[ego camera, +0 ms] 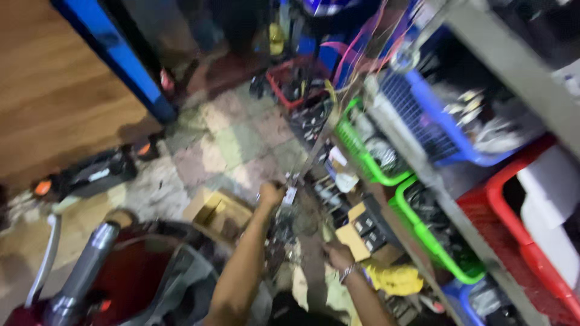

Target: The person wires and assembles components of an electric scooter using shears and tape, connecting wires and organizing internal parts.

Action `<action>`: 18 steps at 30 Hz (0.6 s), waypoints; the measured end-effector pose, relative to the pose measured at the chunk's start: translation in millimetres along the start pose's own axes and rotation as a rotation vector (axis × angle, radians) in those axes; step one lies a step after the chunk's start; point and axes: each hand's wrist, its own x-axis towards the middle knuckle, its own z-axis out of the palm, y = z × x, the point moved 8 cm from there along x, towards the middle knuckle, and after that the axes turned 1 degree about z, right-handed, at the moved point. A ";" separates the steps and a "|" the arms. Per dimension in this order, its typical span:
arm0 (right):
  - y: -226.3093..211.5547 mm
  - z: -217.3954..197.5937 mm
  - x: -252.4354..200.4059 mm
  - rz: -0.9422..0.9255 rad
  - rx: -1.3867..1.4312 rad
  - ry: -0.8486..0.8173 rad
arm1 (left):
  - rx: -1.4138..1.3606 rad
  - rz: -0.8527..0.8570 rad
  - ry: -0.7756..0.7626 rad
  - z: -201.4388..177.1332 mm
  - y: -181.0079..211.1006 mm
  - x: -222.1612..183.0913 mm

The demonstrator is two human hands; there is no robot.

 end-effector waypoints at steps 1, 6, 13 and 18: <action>-0.1 4.8 0.2 -0.033 -0.064 0.007 | 0.069 0.002 0.001 -3.4 0.3 -2.5; 19.1 26.8 -4.9 0.016 0.040 -0.054 | -0.117 0.041 -0.039 -34.2 5.8 -23.4; 35.3 25.7 -12.6 0.128 0.280 -0.063 | -0.542 0.001 -0.038 -75.3 33.1 -106.8; 23.4 33.4 -17.5 -0.006 0.356 -0.122 | -0.861 -0.153 -0.089 -117.5 84.0 -158.5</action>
